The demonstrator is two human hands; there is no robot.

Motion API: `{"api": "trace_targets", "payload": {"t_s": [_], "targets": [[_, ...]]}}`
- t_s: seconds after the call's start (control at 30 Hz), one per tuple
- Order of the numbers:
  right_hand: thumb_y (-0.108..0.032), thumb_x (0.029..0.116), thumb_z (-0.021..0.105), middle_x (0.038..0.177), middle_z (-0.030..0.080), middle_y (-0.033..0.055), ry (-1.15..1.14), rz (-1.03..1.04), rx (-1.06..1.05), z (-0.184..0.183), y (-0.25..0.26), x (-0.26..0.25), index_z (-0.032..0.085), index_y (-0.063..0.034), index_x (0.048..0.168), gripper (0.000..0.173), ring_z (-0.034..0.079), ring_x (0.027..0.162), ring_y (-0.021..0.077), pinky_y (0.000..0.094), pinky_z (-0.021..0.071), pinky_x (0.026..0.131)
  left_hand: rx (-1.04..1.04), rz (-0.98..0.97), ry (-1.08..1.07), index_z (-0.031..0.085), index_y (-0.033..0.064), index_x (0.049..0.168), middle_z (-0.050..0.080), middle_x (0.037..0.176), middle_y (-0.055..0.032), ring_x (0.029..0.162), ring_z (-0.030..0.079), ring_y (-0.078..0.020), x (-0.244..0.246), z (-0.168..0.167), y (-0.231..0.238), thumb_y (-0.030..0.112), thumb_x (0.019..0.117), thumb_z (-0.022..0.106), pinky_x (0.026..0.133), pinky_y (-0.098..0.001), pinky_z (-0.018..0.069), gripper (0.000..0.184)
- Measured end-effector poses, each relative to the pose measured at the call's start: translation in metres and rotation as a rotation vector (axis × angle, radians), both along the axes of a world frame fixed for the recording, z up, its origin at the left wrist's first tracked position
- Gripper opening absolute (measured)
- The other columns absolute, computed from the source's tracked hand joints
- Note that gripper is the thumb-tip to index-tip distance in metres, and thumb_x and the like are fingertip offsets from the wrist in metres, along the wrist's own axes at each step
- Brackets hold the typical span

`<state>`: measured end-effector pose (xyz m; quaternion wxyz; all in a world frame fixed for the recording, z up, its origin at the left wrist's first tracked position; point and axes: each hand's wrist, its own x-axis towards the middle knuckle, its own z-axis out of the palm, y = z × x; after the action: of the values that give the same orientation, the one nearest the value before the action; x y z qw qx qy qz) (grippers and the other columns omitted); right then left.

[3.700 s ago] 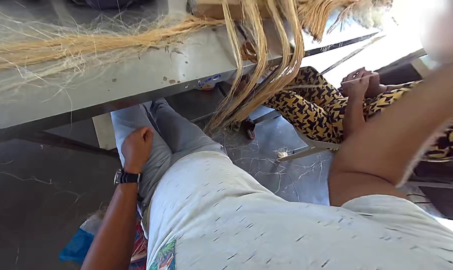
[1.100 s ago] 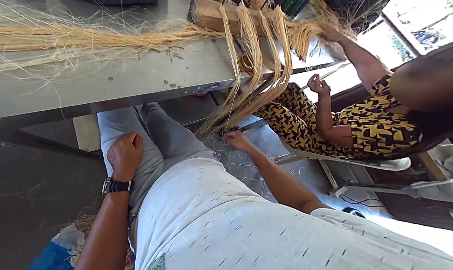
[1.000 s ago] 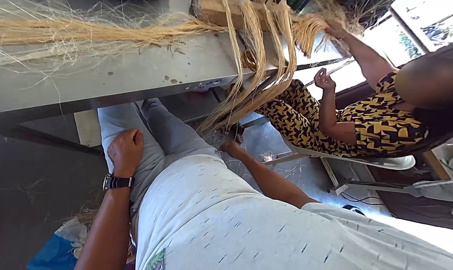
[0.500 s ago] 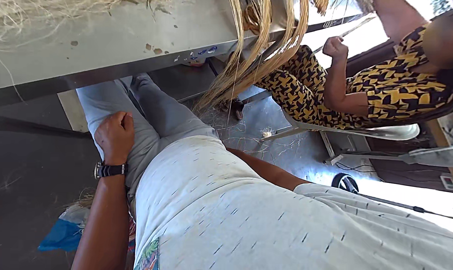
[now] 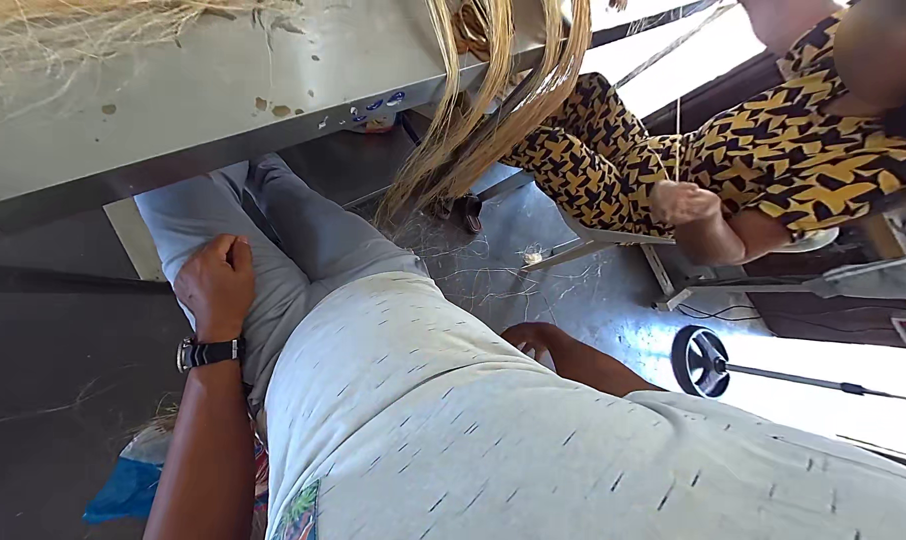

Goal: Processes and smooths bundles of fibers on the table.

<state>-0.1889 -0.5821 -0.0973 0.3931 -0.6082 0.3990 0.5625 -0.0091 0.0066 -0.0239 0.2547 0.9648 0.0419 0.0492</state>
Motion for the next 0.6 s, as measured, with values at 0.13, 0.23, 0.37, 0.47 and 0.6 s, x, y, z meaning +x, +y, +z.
{"api": "trace_targets", "payload": {"t_s": [0.13, 0.23, 0.37, 0.47, 0.6], "targets": [[-0.032, 0.1099, 0.047, 0.143, 0.054, 0.0235, -0.229, -0.224, -0.254, -0.009, 0.010, 0.041, 0.046, -0.0071, 0.149, 0.047, 0.059, 0.122, 0.0386, 0.0553, 0.0509, 0.096, 0.003, 0.008, 0.022, 0.069, 0.0039, 0.106, 0.068, 0.093, -0.0251, 0.087, 0.067, -0.0478, 0.000, 0.003, -0.001, 0.042, 0.1097, 0.037, 0.070, -0.0722, 0.0469, 0.050], [-0.025, 0.1100, 0.048, 0.137, 0.058, 0.0245, -0.425, -0.170, -0.311, -0.007, 0.018, 0.098, 0.049, -0.0008, 0.146, 0.043, 0.062, 0.117, 0.0360, 0.0509, 0.0520, 0.095, 0.004, 0.011, 0.016, 0.068, 0.0039, 0.103, 0.068, 0.090, -0.0239, 0.085, 0.066, -0.0465, 0.001, 0.002, -0.002, 0.043, 0.1096, 0.037, 0.069, -0.0714, 0.0463, 0.051], [-0.026, 0.1107, 0.047, 0.127, 0.064, 0.0209, -0.626, -0.140, -0.206, -0.006, 0.040, 0.166, 0.051, -0.0027, 0.143, 0.040, 0.068, 0.103, 0.0295, 0.0459, 0.0573, 0.086, 0.007, 0.016, 0.010, 0.069, 0.0045, 0.104, 0.069, 0.091, -0.0229, 0.086, 0.067, -0.0451, 0.001, 0.003, -0.002, 0.042, 0.1096, 0.039, 0.071, -0.0710, 0.0472, 0.049], [-0.027, 0.1099, 0.049, 0.119, 0.067, 0.0178, -0.714, -0.083, -0.132, -0.002, 0.063, 0.206, 0.057, -0.0035, 0.136, 0.036, 0.070, 0.094, 0.0260, 0.0438, 0.0590, 0.079, 0.012, 0.027, 0.010, 0.070, 0.0059, 0.103, 0.069, 0.089, -0.0210, 0.084, 0.067, -0.0432, 0.001, 0.002, -0.002, 0.042, 0.1093, 0.040, 0.069, -0.0691, 0.0477, 0.047], [-0.024, 0.1085, 0.052, 0.116, 0.070, 0.0152, -0.825, -0.005, -0.029, 0.030, 0.095, 0.237, 0.060, -0.0038, 0.133, 0.033, 0.071, 0.088, 0.0228, 0.0400, 0.0596, 0.075, 0.016, 0.035, 0.017, 0.070, 0.0065, 0.101, 0.068, 0.086, -0.0201, 0.082, 0.067, -0.0426, 0.002, 0.002, -0.002, 0.042, 0.1091, 0.041, 0.068, -0.0683, 0.0477, 0.047]]}}
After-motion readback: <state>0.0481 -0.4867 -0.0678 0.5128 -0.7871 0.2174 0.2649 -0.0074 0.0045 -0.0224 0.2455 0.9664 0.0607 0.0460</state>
